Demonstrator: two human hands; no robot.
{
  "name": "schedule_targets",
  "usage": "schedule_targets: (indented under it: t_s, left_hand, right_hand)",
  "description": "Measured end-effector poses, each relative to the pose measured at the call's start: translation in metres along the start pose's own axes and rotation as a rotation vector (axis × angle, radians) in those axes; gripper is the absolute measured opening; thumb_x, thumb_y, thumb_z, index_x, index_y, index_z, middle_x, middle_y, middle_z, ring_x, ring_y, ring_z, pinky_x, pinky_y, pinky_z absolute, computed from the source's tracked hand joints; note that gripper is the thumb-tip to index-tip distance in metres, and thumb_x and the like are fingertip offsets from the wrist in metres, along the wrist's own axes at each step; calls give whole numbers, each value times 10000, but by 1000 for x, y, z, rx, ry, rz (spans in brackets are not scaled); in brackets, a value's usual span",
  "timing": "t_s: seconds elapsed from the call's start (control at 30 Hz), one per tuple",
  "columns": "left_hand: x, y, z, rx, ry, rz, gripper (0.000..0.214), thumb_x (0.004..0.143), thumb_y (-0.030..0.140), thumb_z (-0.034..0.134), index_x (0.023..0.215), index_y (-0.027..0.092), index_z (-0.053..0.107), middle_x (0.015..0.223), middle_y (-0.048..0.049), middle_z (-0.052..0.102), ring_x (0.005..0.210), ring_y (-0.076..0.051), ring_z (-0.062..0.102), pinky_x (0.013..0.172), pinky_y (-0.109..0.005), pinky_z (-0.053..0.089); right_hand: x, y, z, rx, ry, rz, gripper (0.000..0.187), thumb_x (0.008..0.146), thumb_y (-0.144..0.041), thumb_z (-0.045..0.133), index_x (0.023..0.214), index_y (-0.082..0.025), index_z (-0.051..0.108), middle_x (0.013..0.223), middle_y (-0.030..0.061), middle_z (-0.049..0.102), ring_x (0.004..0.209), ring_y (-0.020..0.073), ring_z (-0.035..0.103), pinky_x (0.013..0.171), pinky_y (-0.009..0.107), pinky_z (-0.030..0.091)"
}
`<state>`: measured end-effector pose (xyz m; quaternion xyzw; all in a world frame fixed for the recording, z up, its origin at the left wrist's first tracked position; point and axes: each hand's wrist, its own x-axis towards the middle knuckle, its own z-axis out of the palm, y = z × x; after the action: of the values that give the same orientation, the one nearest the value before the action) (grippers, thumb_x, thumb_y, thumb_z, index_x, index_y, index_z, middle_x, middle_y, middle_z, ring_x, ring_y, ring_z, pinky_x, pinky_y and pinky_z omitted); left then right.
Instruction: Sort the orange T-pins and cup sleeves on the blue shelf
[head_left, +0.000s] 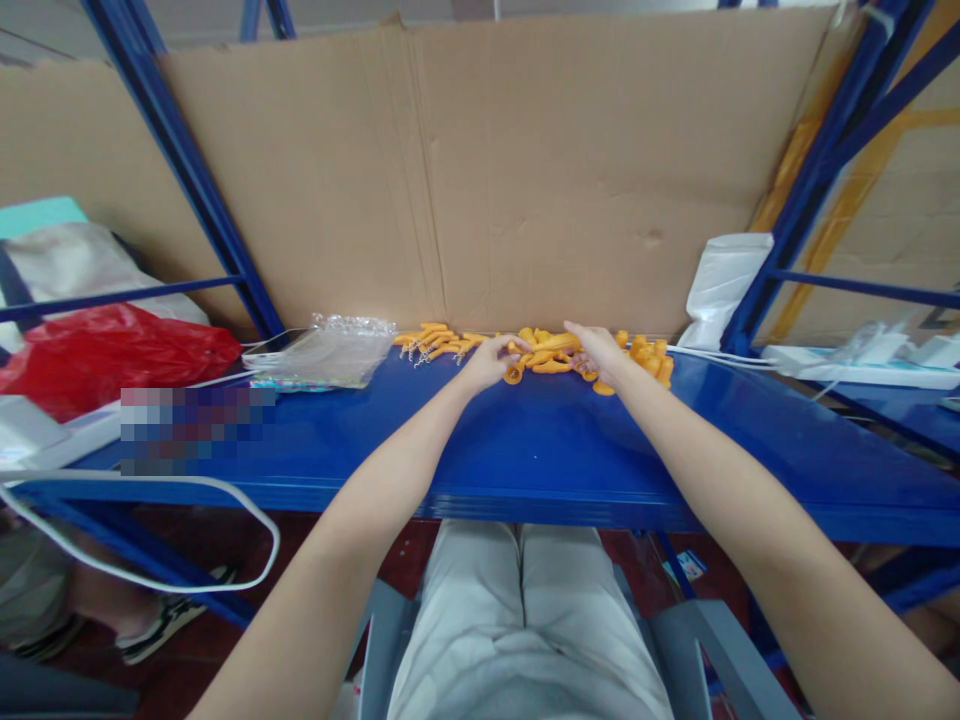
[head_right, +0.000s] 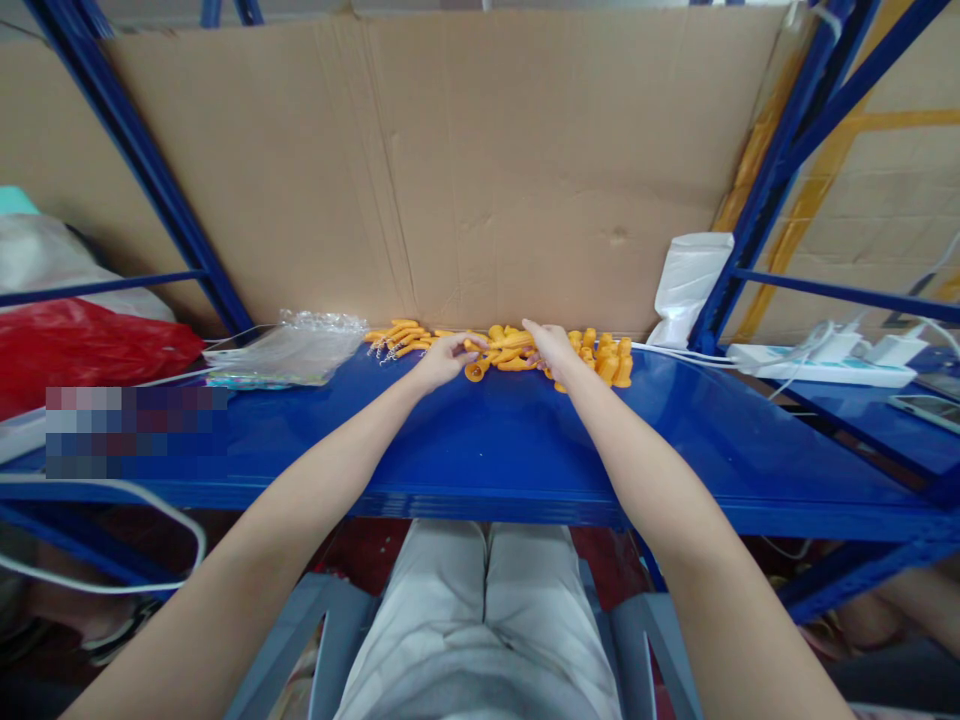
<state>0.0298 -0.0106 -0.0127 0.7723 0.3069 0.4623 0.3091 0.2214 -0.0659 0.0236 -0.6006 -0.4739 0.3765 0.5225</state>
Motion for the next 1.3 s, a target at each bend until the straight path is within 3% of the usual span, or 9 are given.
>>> schedule_targets:
  t_s: [0.27,0.47,0.73,0.9,1.0,1.13,1.3]
  left_hand:
    - [-4,8,0,167,126,83,251,778,4,568,885,190,697,960,-41,740,982,-191,660,992,-349,482]
    - [-8,15,-1,228,124,124,241,796,15,579,901,197,696,1029,-57,749,1022,-200,671,993,-339,486]
    - [1,6,2,25,275,6,153,797,64,634,922,150,652,919,-70,716,911,-192,690,946,-345,506]
    - [5,5,0,-73,337,-81,138,809,72,637,900,173,611,922,-62,725,910,-172,700,936,-326,521]
    - [6,4,-2,-85,353,-115,148,810,75,636,910,180,603,884,-45,722,910,-168,695,926,-323,530]
    - [5,1,-2,-76,367,-104,150,800,59,631,897,171,610,882,-37,706,884,-166,682,910,-316,520]
    - [5,-2,-1,-39,361,-80,153,787,43,626,870,171,608,867,-23,683,853,-159,659,900,-317,509]
  right_hand:
    - [-3,-2,4,-91,23,-55,201,914,-310,501,950,-161,631,751,99,682,436,105,491,399,222,310]
    - [-5,-2,4,-122,5,-91,200,935,-308,470,863,-177,603,556,22,544,395,103,425,354,207,254]
    - [-6,0,4,-100,-44,-207,273,972,-279,468,705,-221,474,522,-46,430,387,78,329,400,212,253]
    - [-8,-1,8,-197,-36,-273,297,972,-328,527,700,-214,490,539,-38,496,401,72,375,434,204,296]
    - [-5,1,6,-366,-43,-420,264,953,-379,569,762,-197,575,618,-5,596,498,105,508,512,214,380]
    - [-1,5,-3,-692,-105,-686,230,929,-400,596,890,-189,677,865,60,738,803,196,671,706,268,468]
    - [2,5,-8,-968,-186,-718,292,930,-351,608,1155,-184,689,1159,120,743,1048,271,680,875,336,472]
